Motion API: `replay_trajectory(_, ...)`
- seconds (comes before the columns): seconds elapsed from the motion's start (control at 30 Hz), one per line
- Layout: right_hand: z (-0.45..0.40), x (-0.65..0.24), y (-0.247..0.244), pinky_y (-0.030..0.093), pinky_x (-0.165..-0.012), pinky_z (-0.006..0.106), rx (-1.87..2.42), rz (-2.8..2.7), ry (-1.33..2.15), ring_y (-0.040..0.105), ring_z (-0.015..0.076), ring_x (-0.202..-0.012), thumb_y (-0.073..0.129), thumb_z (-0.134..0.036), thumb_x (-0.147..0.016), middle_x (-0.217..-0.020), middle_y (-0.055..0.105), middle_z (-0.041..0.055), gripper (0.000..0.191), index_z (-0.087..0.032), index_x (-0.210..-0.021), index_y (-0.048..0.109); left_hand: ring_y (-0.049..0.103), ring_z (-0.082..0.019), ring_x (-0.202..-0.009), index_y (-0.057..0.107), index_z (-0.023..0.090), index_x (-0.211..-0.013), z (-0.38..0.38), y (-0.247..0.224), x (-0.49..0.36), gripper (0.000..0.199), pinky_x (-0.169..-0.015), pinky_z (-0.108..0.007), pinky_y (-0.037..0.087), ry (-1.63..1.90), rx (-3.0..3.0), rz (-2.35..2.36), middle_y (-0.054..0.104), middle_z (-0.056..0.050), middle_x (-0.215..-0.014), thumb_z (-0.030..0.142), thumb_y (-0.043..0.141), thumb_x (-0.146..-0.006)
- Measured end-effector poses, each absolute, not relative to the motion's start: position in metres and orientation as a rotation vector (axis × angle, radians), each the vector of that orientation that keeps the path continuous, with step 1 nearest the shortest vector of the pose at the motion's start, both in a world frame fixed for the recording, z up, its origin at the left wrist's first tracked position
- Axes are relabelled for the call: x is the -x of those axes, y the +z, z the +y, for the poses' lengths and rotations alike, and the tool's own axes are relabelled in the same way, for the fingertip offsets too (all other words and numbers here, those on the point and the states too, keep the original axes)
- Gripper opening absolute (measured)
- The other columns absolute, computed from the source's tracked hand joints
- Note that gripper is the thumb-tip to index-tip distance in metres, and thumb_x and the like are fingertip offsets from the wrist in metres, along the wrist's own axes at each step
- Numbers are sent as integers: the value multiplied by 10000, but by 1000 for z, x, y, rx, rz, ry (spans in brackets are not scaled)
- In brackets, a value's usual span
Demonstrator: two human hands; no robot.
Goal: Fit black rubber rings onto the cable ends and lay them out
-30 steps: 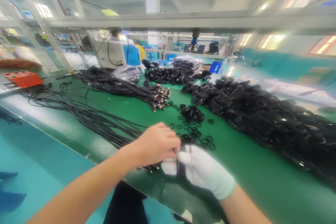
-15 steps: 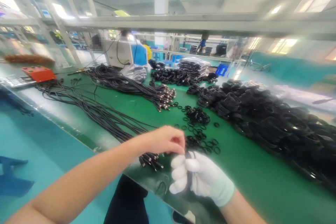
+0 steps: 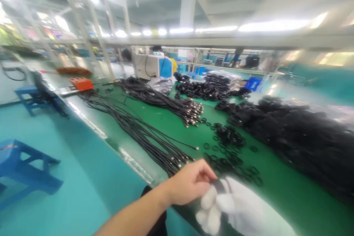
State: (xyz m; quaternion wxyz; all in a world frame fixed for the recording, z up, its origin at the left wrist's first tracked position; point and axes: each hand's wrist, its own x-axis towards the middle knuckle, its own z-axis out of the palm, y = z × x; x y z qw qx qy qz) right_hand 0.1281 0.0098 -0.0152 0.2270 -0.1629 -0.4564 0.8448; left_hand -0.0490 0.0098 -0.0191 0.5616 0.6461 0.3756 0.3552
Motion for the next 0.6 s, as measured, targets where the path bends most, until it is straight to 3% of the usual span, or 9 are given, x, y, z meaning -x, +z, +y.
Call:
replay_trajectory(0.17,10,-122,8,485,-713,377,535,-1527,2318,660,260,-752,604,-382,-760,-717,686,136,261,-151,-828,706,479,-74,-609,552,156,-922,2,-26,51,288,-542,-167,379,990,-1537,848,534,9,-744,79,620,-652)
replay_trajectory(0.33,9,-117,23,469,-779,427,510,-1601,2287,645,250,-735,569,-318,-775,-682,681,131,274,-71,-800,686,523,-114,-735,550,166,-867,-15,-18,42,143,-647,-220,434,1225,-1719,1002,550,-21,-848,83,515,-756)
replay_trajectory(0.43,14,-117,23,466,-806,393,444,-1633,2270,631,209,-727,543,-255,-781,-655,680,99,239,-64,-798,685,528,-128,-792,531,188,-931,-16,-17,41,154,-700,-248,443,1364,-1805,1047,532,-24,-876,112,449,-825)
replay_trajectory(0.6,15,-120,30,461,-825,347,489,-1676,2284,622,194,-765,542,-245,-781,-651,681,82,241,-65,-790,702,541,-117,-772,531,194,-943,-7,-18,42,187,-680,-231,451,1350,-2053,914,549,-26,-869,83,437,-825)
